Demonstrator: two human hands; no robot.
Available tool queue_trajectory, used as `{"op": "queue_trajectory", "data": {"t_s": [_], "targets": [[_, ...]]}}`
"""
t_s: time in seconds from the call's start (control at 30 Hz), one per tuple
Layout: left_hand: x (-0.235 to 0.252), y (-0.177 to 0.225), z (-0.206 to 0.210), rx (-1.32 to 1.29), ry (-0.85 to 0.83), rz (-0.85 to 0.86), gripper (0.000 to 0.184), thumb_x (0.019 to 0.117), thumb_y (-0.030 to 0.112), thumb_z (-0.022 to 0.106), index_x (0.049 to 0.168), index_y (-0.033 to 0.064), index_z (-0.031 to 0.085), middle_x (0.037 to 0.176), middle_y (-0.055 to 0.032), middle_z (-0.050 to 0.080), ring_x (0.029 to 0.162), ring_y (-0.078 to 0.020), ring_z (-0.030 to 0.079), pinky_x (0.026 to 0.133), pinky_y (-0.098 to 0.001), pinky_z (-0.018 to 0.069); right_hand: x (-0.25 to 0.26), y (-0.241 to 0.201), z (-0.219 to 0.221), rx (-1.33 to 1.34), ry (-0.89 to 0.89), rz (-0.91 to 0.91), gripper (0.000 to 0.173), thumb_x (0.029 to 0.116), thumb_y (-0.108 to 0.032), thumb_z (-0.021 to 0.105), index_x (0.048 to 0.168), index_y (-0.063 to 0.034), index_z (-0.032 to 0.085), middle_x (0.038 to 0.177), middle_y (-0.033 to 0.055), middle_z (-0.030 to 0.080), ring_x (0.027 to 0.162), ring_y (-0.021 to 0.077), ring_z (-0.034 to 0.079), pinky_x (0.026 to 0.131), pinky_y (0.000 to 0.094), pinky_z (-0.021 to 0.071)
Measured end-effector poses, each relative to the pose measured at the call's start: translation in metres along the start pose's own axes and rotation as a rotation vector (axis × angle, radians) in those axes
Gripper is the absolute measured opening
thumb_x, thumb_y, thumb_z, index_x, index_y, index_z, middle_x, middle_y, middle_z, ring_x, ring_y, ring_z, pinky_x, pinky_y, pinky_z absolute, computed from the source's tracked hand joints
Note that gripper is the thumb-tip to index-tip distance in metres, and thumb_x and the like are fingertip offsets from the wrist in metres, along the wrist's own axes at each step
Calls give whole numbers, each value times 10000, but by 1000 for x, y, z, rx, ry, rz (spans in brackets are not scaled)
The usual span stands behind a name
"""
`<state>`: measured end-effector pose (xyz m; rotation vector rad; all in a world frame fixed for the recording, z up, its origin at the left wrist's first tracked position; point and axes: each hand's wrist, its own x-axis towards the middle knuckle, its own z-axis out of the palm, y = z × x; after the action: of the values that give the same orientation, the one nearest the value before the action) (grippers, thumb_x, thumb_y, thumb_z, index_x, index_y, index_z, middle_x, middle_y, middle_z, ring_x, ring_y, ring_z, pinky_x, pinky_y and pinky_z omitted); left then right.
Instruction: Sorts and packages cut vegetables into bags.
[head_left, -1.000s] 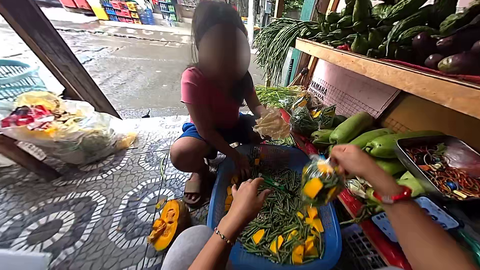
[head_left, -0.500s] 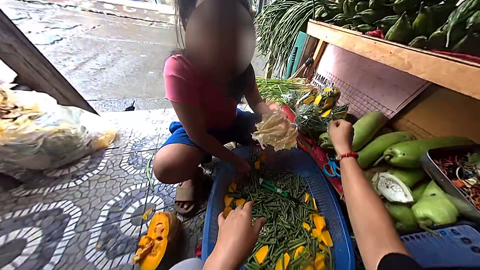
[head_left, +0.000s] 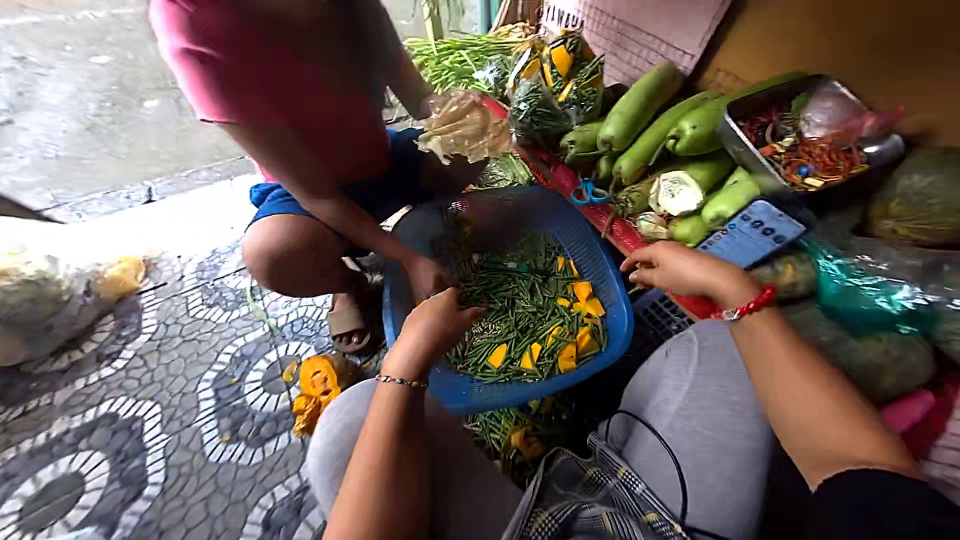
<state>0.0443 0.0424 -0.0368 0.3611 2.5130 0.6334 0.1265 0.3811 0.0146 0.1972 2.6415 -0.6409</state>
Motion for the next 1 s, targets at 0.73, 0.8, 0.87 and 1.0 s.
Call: {"op": "queue_trajectory", "data": {"t_s": [0.73,0.8,0.87,1.0], "targets": [[19,10,4,107,-160,77,558,1059,358,599,1433,-50,525,1300,-326,620,1230,-479,599,1074,-643,414,-95,194,-13,-32,603,716,477,1025,-195,597,1404,88,542,1449,320,521,1410,443,448,1188,562,310],[17,5,4,126,-179,69,544,1066,356,586,1429,-46,530,1284,-320,627,1219,-473,603,1066,-641,416,-93,196,-10,-67,571,752,465,1012,-227,623,1356,84,588,1417,331,541,1387,459,465,1169,591,318],[17,-2,4,140,-170,61,534,1063,352,593,1423,-40,541,1274,-317,634,1209,-471,609,1060,-644,420,-93,199,-6,-58,586,780,461,1000,-268,650,1297,83,631,1370,335,571,1354,470,491,1147,604,340],[17,-2,4,149,-162,108,470,1065,307,598,1371,-49,572,1220,-325,643,1149,-474,626,1022,-659,428,-100,197,-1,135,840,731,434,966,-200,705,1248,122,629,1312,350,589,1306,457,526,1117,577,383]]}}
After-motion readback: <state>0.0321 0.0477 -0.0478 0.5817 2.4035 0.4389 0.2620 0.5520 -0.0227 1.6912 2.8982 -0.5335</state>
